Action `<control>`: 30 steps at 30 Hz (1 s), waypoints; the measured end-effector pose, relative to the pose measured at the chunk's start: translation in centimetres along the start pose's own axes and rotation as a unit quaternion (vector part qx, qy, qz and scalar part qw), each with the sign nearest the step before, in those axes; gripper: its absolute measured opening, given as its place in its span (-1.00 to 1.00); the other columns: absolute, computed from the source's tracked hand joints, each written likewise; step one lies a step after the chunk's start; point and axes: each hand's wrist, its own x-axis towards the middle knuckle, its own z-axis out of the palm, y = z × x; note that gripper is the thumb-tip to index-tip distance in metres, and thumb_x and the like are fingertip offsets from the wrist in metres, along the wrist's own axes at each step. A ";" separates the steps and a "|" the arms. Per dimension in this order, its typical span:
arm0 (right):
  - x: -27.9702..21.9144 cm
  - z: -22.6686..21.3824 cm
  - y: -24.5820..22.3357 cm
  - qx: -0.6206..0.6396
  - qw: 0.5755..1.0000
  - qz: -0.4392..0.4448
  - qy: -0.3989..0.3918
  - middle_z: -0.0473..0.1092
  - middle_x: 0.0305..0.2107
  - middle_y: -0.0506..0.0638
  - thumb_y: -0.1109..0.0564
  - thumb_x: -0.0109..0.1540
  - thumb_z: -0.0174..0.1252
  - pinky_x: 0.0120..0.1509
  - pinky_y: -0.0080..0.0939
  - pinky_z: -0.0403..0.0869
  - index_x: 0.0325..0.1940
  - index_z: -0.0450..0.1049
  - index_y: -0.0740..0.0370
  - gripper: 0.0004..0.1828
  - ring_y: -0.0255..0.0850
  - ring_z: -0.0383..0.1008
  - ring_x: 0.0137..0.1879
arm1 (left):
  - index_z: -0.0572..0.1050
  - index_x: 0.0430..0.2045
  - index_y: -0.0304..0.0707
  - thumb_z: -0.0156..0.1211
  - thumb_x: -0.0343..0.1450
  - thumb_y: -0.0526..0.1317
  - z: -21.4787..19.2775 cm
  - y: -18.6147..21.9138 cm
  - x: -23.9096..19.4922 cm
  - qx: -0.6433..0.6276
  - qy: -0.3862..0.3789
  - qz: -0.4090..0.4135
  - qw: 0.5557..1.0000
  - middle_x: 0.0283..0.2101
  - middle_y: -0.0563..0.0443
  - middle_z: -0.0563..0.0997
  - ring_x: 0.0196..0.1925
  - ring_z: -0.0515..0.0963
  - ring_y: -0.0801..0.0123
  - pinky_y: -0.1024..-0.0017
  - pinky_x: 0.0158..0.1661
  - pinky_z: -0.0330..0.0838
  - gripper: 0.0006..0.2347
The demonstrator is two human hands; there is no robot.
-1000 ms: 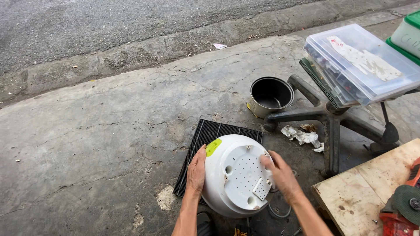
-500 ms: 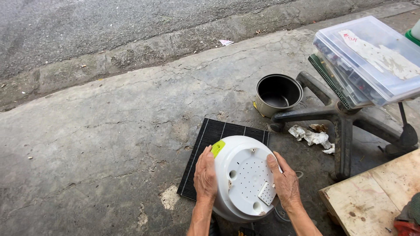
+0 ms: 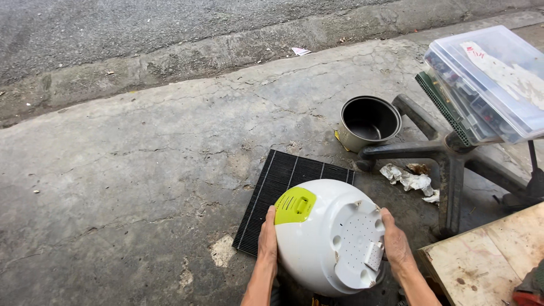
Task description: The person uses a power drill to remove screws from the bottom of a white and green rice cooker. They then flip the appliance over, insert a metal inner pot, and close the lid. Finally, they use a screwdriver to pry open the top casing, revealing the internal wiring and heating element.
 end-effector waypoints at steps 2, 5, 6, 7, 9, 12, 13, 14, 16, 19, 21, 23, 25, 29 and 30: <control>-1.8 0.2 -2.1 0.044 0.994 0.096 -0.019 0.66 0.02 0.24 -0.57 0.46 -0.19 0.40 0.21 0.34 0.05 0.68 0.25 -0.11 0.10 0.53 0.21 | 0.58 0.04 -0.15 -0.03 0.36 0.43 0.2 -0.9 0.7 -0.057 0.040 -0.029 0.997 0.01 -0.14 0.64 0.03 0.61 0.09 0.01 0.00 0.54 -0.32; -2.2 0.0 -2.5 0.076 0.994 0.074 0.003 0.65 -0.03 0.32 -0.48 0.54 -0.21 0.35 0.34 0.43 -0.10 0.62 0.28 -0.18 0.17 0.55 0.15 | 0.49 -0.10 -0.23 0.20 0.39 0.29 1.3 0.3 -2.0 -0.149 0.072 -0.003 0.986 -0.22 -0.11 0.58 -0.27 0.54 0.18 0.20 -0.32 0.42 -0.47; -2.0 -0.1 -3.2 0.075 0.994 0.076 0.003 0.65 -0.03 0.32 -0.48 0.54 -0.21 0.35 0.34 0.43 -0.10 0.62 0.28 -0.18 0.17 0.55 0.15 | 0.49 -0.10 -0.23 0.20 0.39 0.29 1.2 -0.3 -1.1 -0.148 0.072 -0.005 0.986 -0.22 -0.11 0.58 -0.27 0.54 0.18 0.20 -0.32 0.42 -0.47; -1.8 -0.2 -4.0 0.060 0.997 0.035 -0.023 0.61 0.02 0.33 -0.52 0.43 -0.28 0.32 0.46 0.38 0.10 0.59 0.15 -0.19 0.20 0.49 0.21 | 0.50 -0.06 -0.18 0.13 0.39 0.30 1.0 -0.8 -0.2 -0.148 0.082 0.042 0.985 -0.22 -0.05 0.63 -0.28 0.60 0.21 0.25 -0.32 0.45 -0.46; -0.5 0.3 -5.8 0.045 0.997 -0.007 -0.056 0.56 0.08 0.34 -0.56 0.32 -0.35 0.29 0.59 0.33 0.30 0.56 0.02 -0.11 0.23 0.44 0.26 | 0.52 -0.01 -0.13 0.06 0.40 0.32 0.5 -0.9 1.1 -0.149 0.098 0.091 0.980 -0.21 0.02 0.68 -0.28 0.65 0.25 0.29 -0.32 0.49 -0.45; 0.3 1.3 -8.7 0.139 0.989 -0.001 -0.056 0.12 -0.66 -0.12 -0.43 0.42 0.06 -0.42 -0.05 0.01 -0.51 0.27 -0.10 -0.43 -0.19 0.05 -0.53 | 0.52 -0.21 -0.17 0.08 0.51 0.23 0.3 -0.6 2.2 -0.139 0.191 0.169 0.957 -0.22 -0.04 0.65 -0.17 0.53 0.26 0.31 -0.12 0.38 -0.58; -0.9 1.6 -10.4 0.168 0.984 0.004 -0.063 0.35 -0.23 -0.04 -0.31 0.44 0.03 -0.03 -0.11 0.18 -0.04 0.44 0.01 -0.61 -0.16 0.26 -0.16 | 0.51 -0.15 -0.15 0.07 0.53 0.22 0.5 -0.8 2.5 -0.154 0.192 0.176 0.953 -0.19 -0.02 0.64 -0.16 0.55 0.29 0.32 -0.12 0.41 -0.59; -2.0 1.8 -11.9 0.196 0.978 0.009 -0.068 0.59 0.20 0.04 -0.20 0.46 0.00 0.36 -0.16 0.35 0.42 0.62 0.12 -0.41 -0.13 0.47 0.21 | 0.50 -0.09 -0.13 0.05 0.54 0.20 0.8 -1.2 2.8 -0.169 0.192 0.181 0.950 -0.16 0.00 0.64 -0.15 0.56 0.33 0.34 -0.13 0.44 -0.60; -2.7 2.3 -14.0 0.191 0.977 -0.010 -0.098 0.54 0.33 0.03 -0.19 0.44 -0.08 0.49 -0.17 0.32 0.47 0.56 0.16 -0.35 -0.15 0.45 0.37 | 0.49 -0.07 -0.13 0.05 0.54 0.21 1.3 -1.8 2.8 -0.192 0.185 0.169 0.949 -0.20 0.01 0.62 -0.20 0.59 0.32 0.32 -0.22 0.44 -0.59; -1.6 3.2 -14.1 0.178 0.976 -0.040 -0.120 0.56 0.34 0.01 -0.16 0.38 -0.03 0.49 -0.20 0.34 0.41 0.58 0.21 -0.35 -0.18 0.47 0.40 | 0.49 0.06 -0.09 0.03 0.50 0.24 1.9 -2.8 1.7 -0.179 0.191 0.153 0.953 -0.06 -0.02 0.65 -0.09 0.62 0.27 0.27 -0.14 0.47 -0.54; -0.4 4.0 -13.4 0.172 0.977 -0.055 -0.111 0.63 0.22 -0.01 -0.15 0.33 0.08 0.37 -0.21 0.38 0.28 0.67 0.22 -0.41 -0.21 0.52 0.26 | 0.50 0.17 -0.05 0.00 0.47 0.26 2.3 -3.0 1.7 -0.144 0.201 0.151 0.957 0.10 -0.06 0.68 0.06 0.62 0.23 0.24 0.03 0.51 -0.48; 0.3 4.7 -12.4 0.151 0.982 -0.068 -0.087 0.68 0.13 0.07 -0.15 0.35 0.06 0.34 -0.28 0.40 0.19 0.72 0.28 -0.42 -0.21 0.59 0.19 | 0.56 0.18 -0.07 0.11 0.43 0.26 2.4 -3.9 2.2 -0.099 0.242 0.182 0.948 0.20 0.02 0.67 0.22 0.62 0.26 0.26 0.19 0.48 -0.45; 2.8 5.1 -11.0 0.176 0.979 -0.051 -0.094 0.66 0.16 0.14 -0.20 0.37 0.07 0.27 -0.23 0.43 0.23 0.68 0.34 -0.38 -0.16 0.59 0.16 | 0.59 0.18 -0.02 0.07 0.40 0.32 2.9 -3.0 1.5 -0.074 0.251 0.166 0.951 0.23 0.01 0.65 0.24 0.60 0.24 0.22 0.17 0.48 -0.41; -1.8 3.5 -13.5 0.042 0.993 -0.077 -0.076 0.34 0.57 0.04 -0.37 0.37 -0.08 0.78 0.10 0.18 0.54 0.44 0.16 -0.19 -0.08 0.29 0.68 | 0.53 0.35 0.11 -0.12 0.34 0.48 3.5 -1.1 0.2 0.014 0.244 0.114 0.963 0.41 -0.02 0.52 0.47 0.44 0.13 0.05 0.36 0.31 -0.23; -3.0 3.4 -12.5 0.037 0.994 -0.077 -0.074 0.34 0.57 0.04 -0.37 0.37 -0.08 0.78 0.10 0.18 0.54 0.44 0.16 -0.19 -0.08 0.29 0.68 | 0.53 0.35 0.11 -0.12 0.34 0.48 3.3 -1.1 0.3 0.011 0.241 0.111 0.964 0.41 -0.02 0.52 0.47 0.44 0.13 0.05 0.36 0.31 -0.23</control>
